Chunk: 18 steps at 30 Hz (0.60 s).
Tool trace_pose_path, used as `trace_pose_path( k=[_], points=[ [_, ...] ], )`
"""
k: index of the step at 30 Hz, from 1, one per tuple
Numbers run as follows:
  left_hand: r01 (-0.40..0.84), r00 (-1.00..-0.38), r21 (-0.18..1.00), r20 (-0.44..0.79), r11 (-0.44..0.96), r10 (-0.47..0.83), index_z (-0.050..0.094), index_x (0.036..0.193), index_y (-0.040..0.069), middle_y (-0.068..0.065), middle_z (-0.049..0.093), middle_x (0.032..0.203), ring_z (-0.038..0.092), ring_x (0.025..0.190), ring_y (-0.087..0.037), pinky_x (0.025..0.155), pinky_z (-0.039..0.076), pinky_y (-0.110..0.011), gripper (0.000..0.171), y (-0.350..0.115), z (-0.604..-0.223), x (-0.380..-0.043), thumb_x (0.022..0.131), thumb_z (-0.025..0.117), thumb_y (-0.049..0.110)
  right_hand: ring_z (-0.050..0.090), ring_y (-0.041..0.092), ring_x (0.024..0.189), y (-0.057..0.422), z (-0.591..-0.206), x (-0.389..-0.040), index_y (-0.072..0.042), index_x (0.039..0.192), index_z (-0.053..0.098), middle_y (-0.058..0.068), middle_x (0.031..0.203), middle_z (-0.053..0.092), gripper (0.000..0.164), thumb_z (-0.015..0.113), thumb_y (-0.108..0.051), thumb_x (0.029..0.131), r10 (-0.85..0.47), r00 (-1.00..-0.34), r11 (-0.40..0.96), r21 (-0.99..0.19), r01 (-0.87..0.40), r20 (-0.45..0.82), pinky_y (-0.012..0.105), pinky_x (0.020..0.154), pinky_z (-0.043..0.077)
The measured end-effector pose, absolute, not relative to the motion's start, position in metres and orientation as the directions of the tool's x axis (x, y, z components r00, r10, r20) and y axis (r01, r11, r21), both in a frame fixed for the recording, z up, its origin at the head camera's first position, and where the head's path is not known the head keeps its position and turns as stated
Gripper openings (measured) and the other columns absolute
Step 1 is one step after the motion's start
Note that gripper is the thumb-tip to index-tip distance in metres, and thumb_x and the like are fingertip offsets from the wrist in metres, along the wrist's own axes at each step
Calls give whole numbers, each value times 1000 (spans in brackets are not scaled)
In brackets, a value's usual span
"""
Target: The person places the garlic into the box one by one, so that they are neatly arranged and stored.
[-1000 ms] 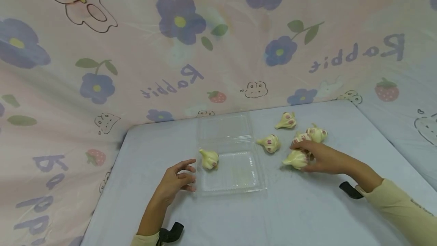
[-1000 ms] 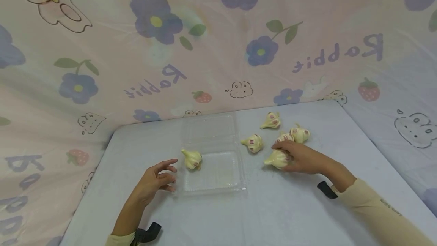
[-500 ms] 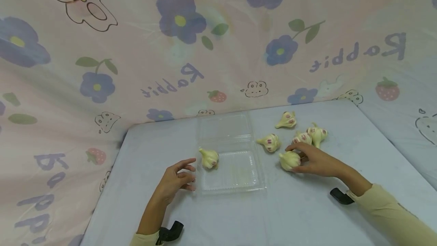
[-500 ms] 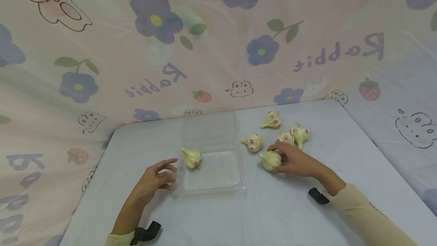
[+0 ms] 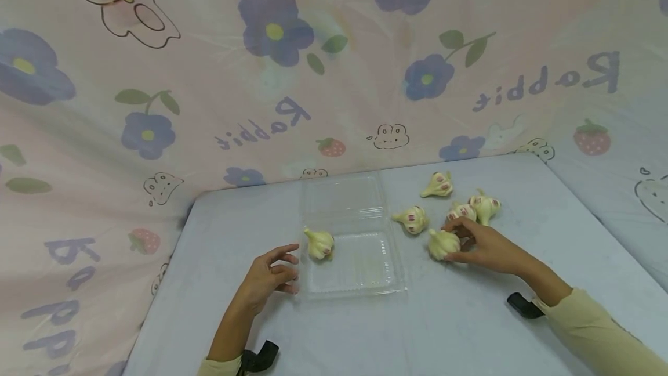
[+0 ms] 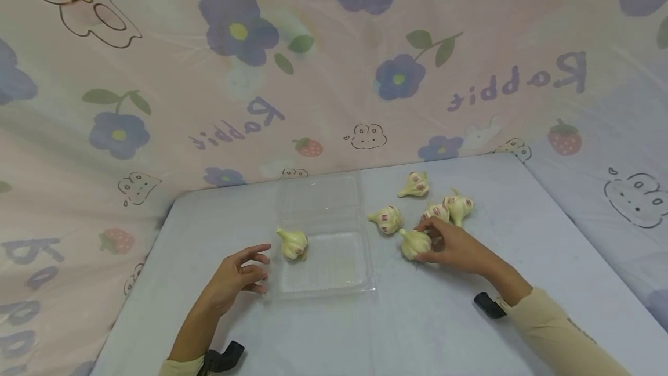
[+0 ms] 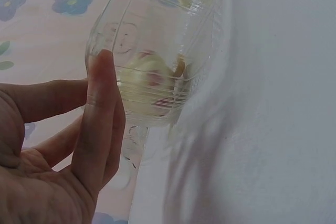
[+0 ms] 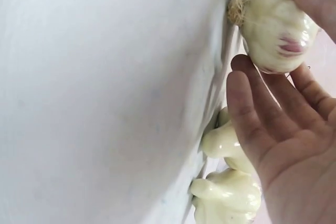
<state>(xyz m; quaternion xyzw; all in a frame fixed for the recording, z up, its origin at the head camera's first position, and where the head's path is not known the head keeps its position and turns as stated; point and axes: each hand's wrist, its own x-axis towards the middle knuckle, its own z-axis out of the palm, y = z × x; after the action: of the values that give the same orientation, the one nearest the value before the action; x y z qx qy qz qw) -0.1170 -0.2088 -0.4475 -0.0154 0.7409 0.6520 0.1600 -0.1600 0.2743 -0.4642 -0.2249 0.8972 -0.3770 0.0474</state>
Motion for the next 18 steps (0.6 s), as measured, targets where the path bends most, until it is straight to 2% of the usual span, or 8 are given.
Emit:
trace_pose_path(
  k=[12, 18],
  points=[
    [-232, -945, 961, -259, 149, 199, 46, 146, 1, -16, 51, 118, 63, 84, -18, 66, 64, -32, 60, -211, -448, -116, 89, 65, -7, 59, -4, 105, 276, -465, -162, -16, 123, 57, 4, 125, 64, 51, 79, -40, 84, -438, -896, 645, -668, -372, 75, 25, 84, 58],
    [-224, -942, 965, -250, 137, 222, 45, 146, 0, -16, 50, 118, 63, 84, -17, 67, 64, -32, 59, -212, -449, -118, 90, 64, -5, 60, 0, 107, 279, -463, -160, -14, 126, 57, 8, 128, 63, 51, 78, -37, 86, -407, -912, 676, -656, -334, 45, 24, 85, 57]
  ],
)
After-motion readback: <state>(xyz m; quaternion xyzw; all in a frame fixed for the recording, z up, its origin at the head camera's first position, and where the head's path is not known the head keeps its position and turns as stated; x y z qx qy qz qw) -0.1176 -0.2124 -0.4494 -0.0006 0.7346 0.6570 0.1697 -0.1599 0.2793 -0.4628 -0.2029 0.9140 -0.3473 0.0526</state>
